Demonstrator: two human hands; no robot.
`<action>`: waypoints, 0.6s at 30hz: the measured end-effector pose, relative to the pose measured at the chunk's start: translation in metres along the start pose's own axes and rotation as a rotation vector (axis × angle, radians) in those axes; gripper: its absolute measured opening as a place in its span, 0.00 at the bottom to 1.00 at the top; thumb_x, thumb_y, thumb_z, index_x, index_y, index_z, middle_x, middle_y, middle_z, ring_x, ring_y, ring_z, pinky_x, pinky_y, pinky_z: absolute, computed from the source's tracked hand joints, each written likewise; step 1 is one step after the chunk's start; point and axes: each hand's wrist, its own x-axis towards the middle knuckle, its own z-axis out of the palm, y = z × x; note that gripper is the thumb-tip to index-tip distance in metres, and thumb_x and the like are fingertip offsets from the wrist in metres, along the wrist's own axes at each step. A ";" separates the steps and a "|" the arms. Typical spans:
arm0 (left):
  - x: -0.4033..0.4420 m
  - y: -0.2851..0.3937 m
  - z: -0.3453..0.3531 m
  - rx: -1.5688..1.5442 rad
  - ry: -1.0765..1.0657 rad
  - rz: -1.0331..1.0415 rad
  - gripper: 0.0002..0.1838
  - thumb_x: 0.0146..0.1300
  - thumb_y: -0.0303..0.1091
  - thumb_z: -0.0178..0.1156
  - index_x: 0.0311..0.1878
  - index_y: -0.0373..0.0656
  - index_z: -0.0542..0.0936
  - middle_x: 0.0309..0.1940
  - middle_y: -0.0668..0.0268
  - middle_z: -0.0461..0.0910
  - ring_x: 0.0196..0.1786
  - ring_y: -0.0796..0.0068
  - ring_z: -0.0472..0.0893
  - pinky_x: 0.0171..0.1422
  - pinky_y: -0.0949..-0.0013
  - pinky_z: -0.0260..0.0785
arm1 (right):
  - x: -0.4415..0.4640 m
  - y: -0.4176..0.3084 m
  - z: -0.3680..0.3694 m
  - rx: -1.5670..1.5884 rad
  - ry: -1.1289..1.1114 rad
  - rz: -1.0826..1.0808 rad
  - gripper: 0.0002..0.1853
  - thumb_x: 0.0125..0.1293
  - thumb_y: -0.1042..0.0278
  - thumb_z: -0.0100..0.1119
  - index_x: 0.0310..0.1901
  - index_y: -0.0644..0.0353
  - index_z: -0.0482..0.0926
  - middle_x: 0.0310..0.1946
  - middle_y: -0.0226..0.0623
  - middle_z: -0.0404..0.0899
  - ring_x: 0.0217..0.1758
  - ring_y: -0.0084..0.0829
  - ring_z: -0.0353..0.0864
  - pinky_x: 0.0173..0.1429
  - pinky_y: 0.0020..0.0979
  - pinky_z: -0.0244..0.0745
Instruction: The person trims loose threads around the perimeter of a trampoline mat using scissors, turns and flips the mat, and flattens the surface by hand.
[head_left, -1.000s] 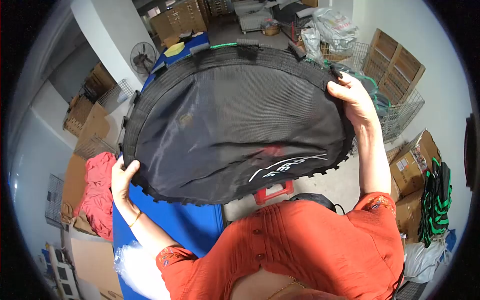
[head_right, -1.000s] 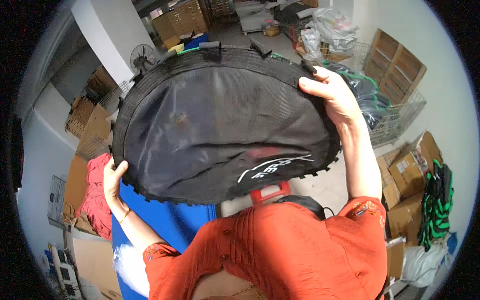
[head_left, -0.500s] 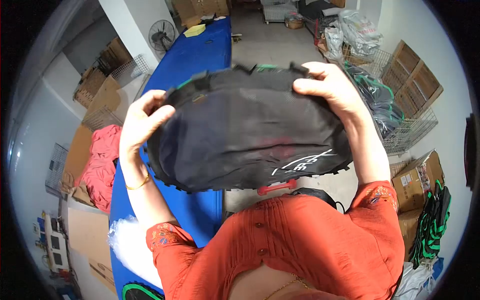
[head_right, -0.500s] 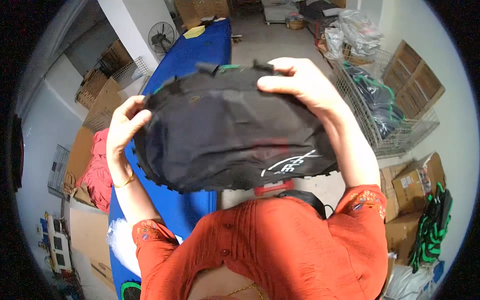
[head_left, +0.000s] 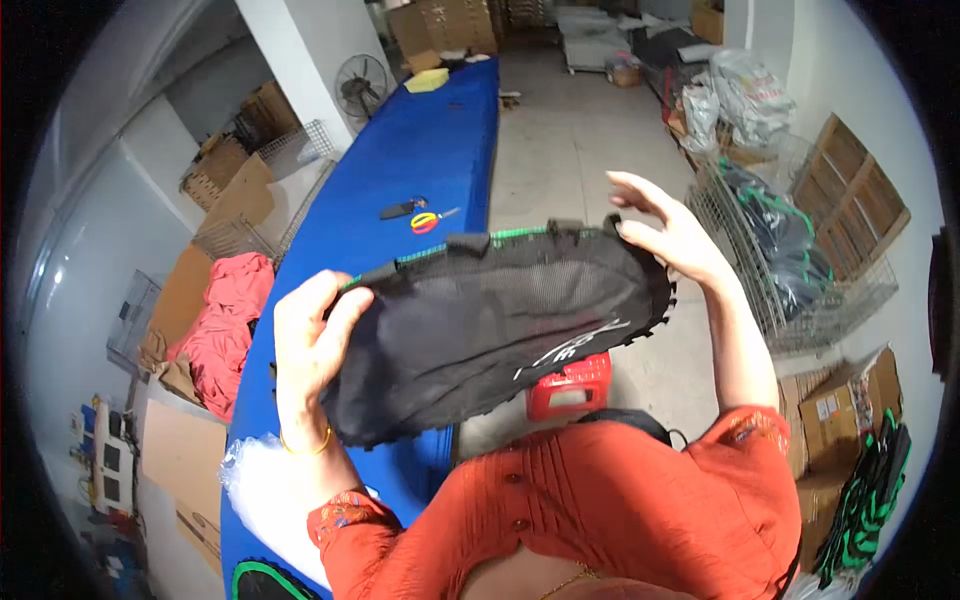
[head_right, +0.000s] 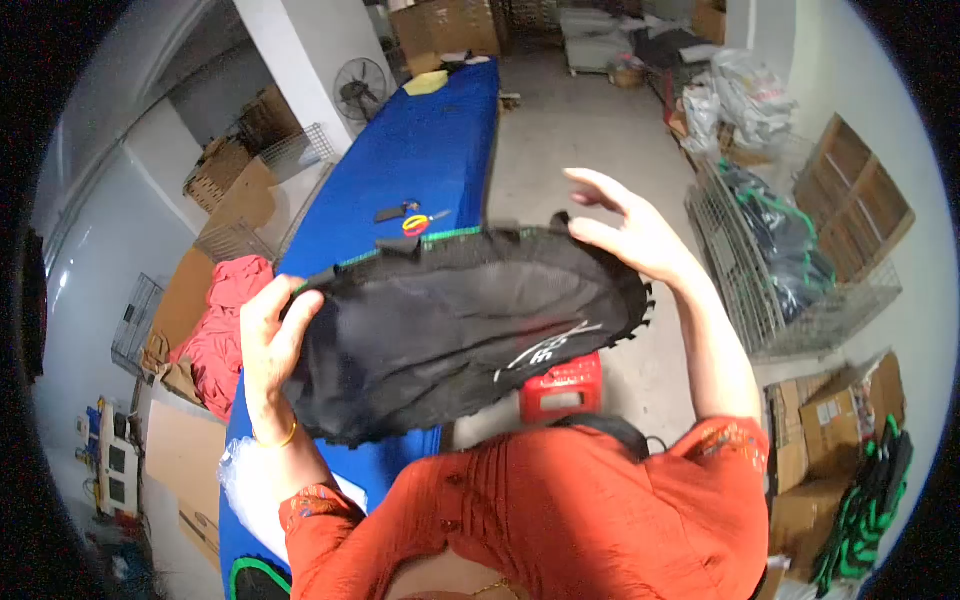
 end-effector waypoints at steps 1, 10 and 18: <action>-0.003 -0.002 -0.006 0.031 0.023 0.036 0.08 0.65 0.27 0.73 0.39 0.34 0.83 0.26 0.62 0.76 0.29 0.73 0.75 0.36 0.69 0.68 | -0.006 0.018 -0.008 0.101 0.013 0.053 0.41 0.73 0.46 0.69 0.80 0.55 0.68 0.67 0.36 0.81 0.76 0.33 0.73 0.79 0.41 0.65; -0.022 0.009 -0.037 -0.064 0.216 -0.126 0.06 0.68 0.25 0.71 0.40 0.34 0.83 0.28 0.73 0.75 0.34 0.83 0.72 0.40 0.75 0.65 | -0.065 0.245 -0.057 0.474 0.025 0.659 0.36 0.80 0.34 0.51 0.80 0.48 0.70 0.76 0.36 0.73 0.77 0.39 0.72 0.79 0.48 0.63; -0.044 0.043 -0.042 -0.188 0.325 -0.309 0.03 0.72 0.27 0.69 0.43 0.39 0.86 0.34 0.81 0.75 0.38 0.88 0.70 0.46 0.79 0.62 | -0.077 0.328 0.009 0.612 -0.091 0.803 0.33 0.76 0.62 0.64 0.79 0.54 0.67 0.71 0.33 0.78 0.65 0.32 0.82 0.60 0.34 0.81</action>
